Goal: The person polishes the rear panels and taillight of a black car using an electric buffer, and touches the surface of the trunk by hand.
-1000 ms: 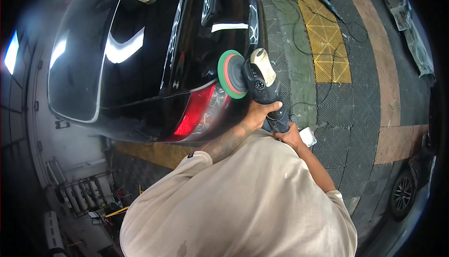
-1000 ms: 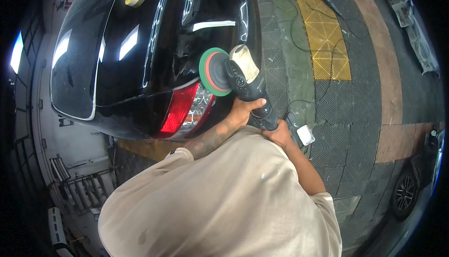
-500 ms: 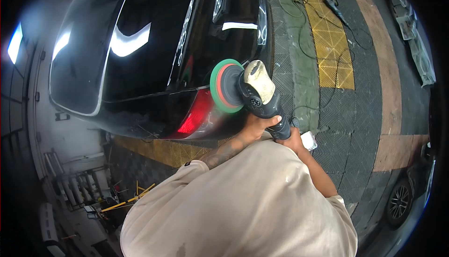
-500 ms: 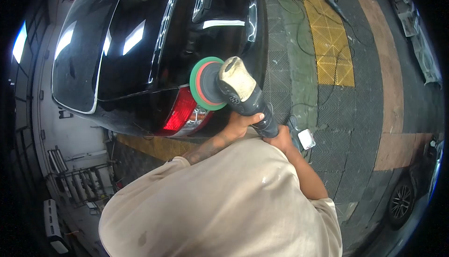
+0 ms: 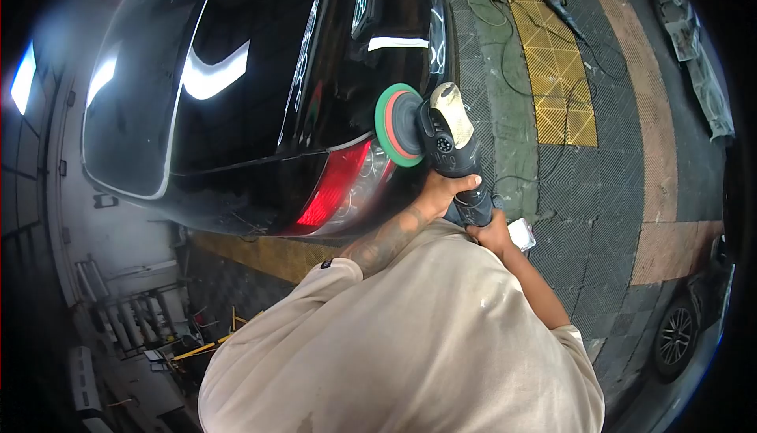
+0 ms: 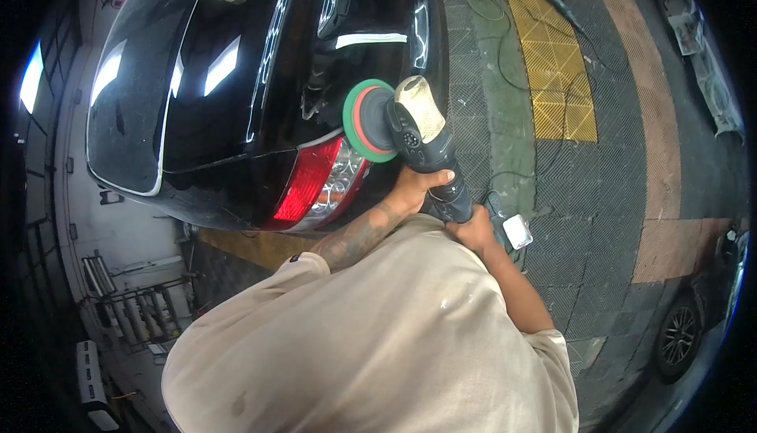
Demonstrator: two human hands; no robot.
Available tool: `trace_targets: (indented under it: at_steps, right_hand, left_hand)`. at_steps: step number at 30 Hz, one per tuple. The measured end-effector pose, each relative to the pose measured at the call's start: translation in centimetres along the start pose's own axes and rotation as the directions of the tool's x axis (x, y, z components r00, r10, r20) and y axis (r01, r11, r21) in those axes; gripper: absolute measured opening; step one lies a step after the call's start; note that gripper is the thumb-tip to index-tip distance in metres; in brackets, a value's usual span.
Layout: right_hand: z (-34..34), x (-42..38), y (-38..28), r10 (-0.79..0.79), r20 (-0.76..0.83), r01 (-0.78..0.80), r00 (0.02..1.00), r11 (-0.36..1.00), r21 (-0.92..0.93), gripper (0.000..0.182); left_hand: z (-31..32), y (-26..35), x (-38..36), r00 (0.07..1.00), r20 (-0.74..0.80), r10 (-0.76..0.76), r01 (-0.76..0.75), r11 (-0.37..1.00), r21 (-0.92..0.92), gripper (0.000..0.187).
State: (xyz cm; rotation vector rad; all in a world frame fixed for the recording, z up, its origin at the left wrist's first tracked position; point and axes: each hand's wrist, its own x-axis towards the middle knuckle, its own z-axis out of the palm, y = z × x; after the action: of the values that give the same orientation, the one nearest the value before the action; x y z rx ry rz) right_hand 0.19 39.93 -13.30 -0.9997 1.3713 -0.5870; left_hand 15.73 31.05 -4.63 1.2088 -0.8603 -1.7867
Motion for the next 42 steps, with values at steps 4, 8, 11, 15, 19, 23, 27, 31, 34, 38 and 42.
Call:
trace_targets:
  at_steps: [4,8,11,15,19,23,27,31,34,38,42]
  right_hand:
    - [-0.4,0.1,0.0,-0.036,0.045,0.037,0.998,0.999,-0.016,0.038]
    - [-0.6,0.0,-0.3,-0.092,0.09,0.099,0.992,0.993,-0.069,0.038]
    - [-0.5,0.0,-0.4,-0.123,0.096,0.13,0.988,0.989,-0.071,0.037]
    - [-0.4,-0.1,-0.6,-0.043,0.091,0.046,0.995,0.998,-0.031,0.035]
    - [-0.3,-0.5,-1.2,0.031,0.054,-0.03,0.998,0.999,-0.03,0.034]
    - [-0.1,0.0,-1.0,0.032,-0.008,-0.032,0.999,0.999,0.025,0.035]
    - [0.3,0.6,1.2,-0.032,-0.012,0.032,0.999,0.999,-0.017,0.036]
    - [0.1,0.1,0.6,-0.12,0.051,0.121,0.991,0.992,-0.022,0.036]
    - [0.0,-1.0,-1.6,-0.12,0.086,0.125,0.989,0.991,-0.052,0.034]
    - [-0.1,-0.8,-2.2,-0.197,0.087,0.199,0.977,0.98,-0.014,0.035]
    - [-0.3,-0.9,-3.0,-0.164,0.05,0.166,0.985,0.985,-0.053,0.037]
  left_hand:
    - [0.0,0.4,-1.2,0.999,-0.007,0.042,-0.042,0.999,0.021,0.051]
    - [-0.3,0.7,-3.0,0.997,-0.013,0.08,-0.079,0.993,0.093,0.052]
    - [-0.4,0.6,-3.3,0.997,-0.025,0.075,-0.071,0.99,0.124,0.053]
    - [0.1,0.7,-2.2,1.0,-0.011,0.002,-0.002,0.999,0.044,0.054]
    - [0.3,0.2,-0.5,1.0,-0.011,0.012,-0.012,1.0,0.001,0.053]
    - [-0.2,-0.7,1.4,0.997,-0.022,-0.073,0.073,0.997,0.005,0.051]
    - [0.3,0.3,0.0,0.999,-0.028,-0.025,0.026,0.999,0.032,0.053]
    - [-0.5,0.8,-3.0,1.0,0.001,0.024,-0.024,0.999,0.047,0.054]
    - [-1.0,1.4,-5.1,0.995,-0.018,0.102,-0.099,0.989,0.108,0.054]
    - [-1.2,2.1,-5.4,0.973,0.019,0.231,-0.227,0.933,0.278,0.057]
    - [-1.2,1.8,-5.1,0.998,0.004,0.069,-0.069,0.99,0.126,0.059]
